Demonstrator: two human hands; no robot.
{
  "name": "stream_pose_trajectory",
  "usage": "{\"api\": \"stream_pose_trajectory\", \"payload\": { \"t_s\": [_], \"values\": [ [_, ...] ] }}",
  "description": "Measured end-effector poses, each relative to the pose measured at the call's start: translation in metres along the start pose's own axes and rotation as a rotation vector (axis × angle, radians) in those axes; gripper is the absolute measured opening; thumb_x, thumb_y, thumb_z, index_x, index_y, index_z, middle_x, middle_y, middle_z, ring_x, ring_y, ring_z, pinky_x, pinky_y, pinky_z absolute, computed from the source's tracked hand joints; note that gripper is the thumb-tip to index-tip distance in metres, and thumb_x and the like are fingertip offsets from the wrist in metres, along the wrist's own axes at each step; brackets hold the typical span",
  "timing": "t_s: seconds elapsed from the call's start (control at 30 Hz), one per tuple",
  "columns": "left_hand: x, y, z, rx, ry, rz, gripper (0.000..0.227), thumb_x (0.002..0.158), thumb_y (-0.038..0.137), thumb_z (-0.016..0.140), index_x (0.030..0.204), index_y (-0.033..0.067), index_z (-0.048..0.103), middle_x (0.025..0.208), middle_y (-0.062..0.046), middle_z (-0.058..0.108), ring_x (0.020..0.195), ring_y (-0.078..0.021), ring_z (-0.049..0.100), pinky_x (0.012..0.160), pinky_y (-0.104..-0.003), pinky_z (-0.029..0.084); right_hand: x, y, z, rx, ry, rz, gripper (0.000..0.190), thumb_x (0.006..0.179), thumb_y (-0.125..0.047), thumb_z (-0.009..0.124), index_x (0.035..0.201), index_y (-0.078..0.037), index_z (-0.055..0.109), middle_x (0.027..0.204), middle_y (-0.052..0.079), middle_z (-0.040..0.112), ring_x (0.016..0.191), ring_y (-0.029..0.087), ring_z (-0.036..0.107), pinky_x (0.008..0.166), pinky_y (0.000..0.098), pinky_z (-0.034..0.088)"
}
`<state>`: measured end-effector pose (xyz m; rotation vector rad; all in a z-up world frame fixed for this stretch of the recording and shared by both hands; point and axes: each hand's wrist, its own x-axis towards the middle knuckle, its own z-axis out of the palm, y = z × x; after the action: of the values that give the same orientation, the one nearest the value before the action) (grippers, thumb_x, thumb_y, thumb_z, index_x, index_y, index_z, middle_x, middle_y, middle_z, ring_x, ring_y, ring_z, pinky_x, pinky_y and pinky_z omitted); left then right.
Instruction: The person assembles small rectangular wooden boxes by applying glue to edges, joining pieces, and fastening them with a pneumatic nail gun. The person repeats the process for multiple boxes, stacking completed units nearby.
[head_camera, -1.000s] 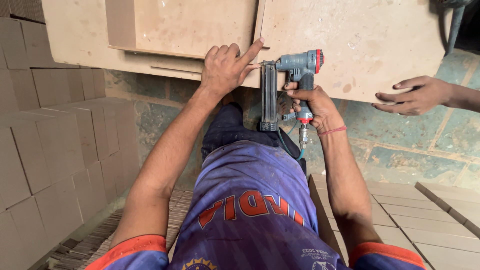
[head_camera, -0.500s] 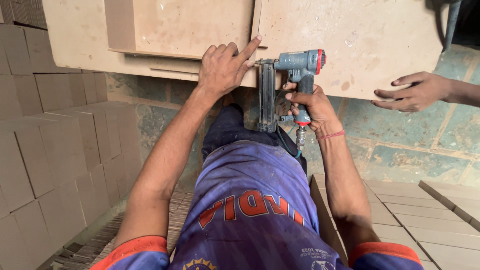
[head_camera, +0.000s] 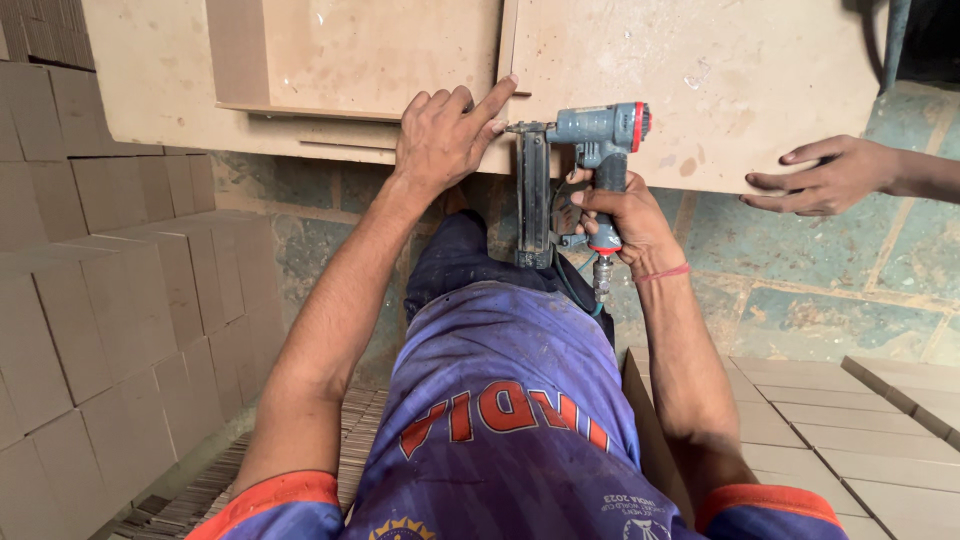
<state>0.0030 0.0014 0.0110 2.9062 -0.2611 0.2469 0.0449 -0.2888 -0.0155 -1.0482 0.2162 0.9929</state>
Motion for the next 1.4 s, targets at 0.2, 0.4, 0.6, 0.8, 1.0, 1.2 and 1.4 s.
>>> {"api": "stream_pose_trajectory", "payload": {
  "t_s": [0.2, 0.4, 0.6, 0.8, 1.0, 1.2, 1.4],
  "values": [
    [0.009, -0.019, -0.026, -0.025, -0.162, 0.037, 0.054, 0.104, 0.044, 0.059, 0.156, 0.0406, 0.043, 0.123, -0.016, 0.062, 0.072, -0.0290, 0.068, 0.056, -0.043, 0.055, -0.008, -0.010, 0.011, -0.018, -0.027, -0.076, 0.026, 0.084, 0.011, 0.067, 0.111, 0.008, 0.067, 0.069, 0.006, 0.064, 0.051, 0.011, 0.059, 0.055, 0.0274, 0.056],
    [0.007, -0.025, -0.025, -0.034, -0.225, -0.012, 0.052, 0.106, 0.050, 0.051, 0.157, 0.0457, 0.040, 0.119, -0.010, 0.063, 0.072, -0.0312, 0.069, 0.059, -0.046, 0.056, -0.010, -0.012, 0.015, -0.037, -0.029, -0.077, 0.027, 0.085, 0.011, 0.068, 0.111, 0.007, 0.067, 0.069, 0.006, 0.063, 0.051, 0.011, 0.059, 0.054, 0.0268, 0.055],
    [0.005, -0.025, -0.020, -0.022, -0.208, 0.004, 0.053, 0.107, 0.049, 0.053, 0.158, 0.0452, 0.040, 0.102, -0.009, 0.063, 0.069, -0.0286, 0.068, 0.058, -0.044, 0.055, -0.012, -0.010, 0.016, -0.026, -0.035, -0.087, 0.027, 0.085, 0.011, 0.069, 0.111, 0.007, 0.067, 0.069, 0.005, 0.061, 0.050, 0.011, 0.058, 0.055, 0.0285, 0.057],
    [0.004, -0.025, -0.021, -0.021, -0.197, 0.007, 0.055, 0.105, 0.046, 0.058, 0.158, 0.0450, 0.039, 0.100, -0.008, 0.064, 0.066, -0.0287, 0.066, 0.056, -0.043, 0.054, -0.012, -0.009, 0.016, -0.018, -0.021, -0.086, 0.028, 0.084, 0.011, 0.069, 0.111, 0.006, 0.067, 0.070, 0.004, 0.061, 0.050, 0.011, 0.058, 0.056, 0.0294, 0.057],
    [0.004, -0.023, -0.022, -0.026, -0.187, 0.006, 0.057, 0.105, 0.044, 0.059, 0.158, 0.0444, 0.040, 0.098, -0.009, 0.064, 0.069, -0.0291, 0.067, 0.056, -0.045, 0.053, -0.014, -0.006, 0.014, -0.039, -0.038, -0.125, 0.025, 0.085, 0.010, 0.069, 0.110, 0.006, 0.066, 0.069, 0.005, 0.060, 0.051, 0.012, 0.057, 0.057, 0.0295, 0.058],
    [0.007, -0.022, -0.027, -0.048, -0.190, -0.005, 0.054, 0.105, 0.043, 0.060, 0.156, 0.0435, 0.043, 0.098, -0.010, 0.063, 0.072, -0.0310, 0.067, 0.059, -0.046, 0.053, -0.031, -0.039, 0.011, 0.085, -0.031, -0.183, 0.021, 0.089, 0.005, 0.068, 0.108, 0.005, 0.058, 0.075, 0.010, 0.063, 0.057, 0.018, 0.062, 0.061, 0.0353, 0.060],
    [-0.016, -0.002, -0.025, -0.074, 0.363, 0.096, 0.046, 0.104, 0.034, 0.056, 0.148, 0.0214, 0.052, 0.118, -0.010, 0.063, 0.098, -0.0311, 0.071, 0.086, -0.044, 0.056, -0.038, -0.075, 0.030, -0.119, -0.107, -0.209, 0.060, 0.094, -0.009, 0.065, 0.146, 0.006, 0.040, 0.086, 0.013, 0.065, 0.063, 0.017, 0.064, 0.057, 0.0312, 0.054]
  ]
}}
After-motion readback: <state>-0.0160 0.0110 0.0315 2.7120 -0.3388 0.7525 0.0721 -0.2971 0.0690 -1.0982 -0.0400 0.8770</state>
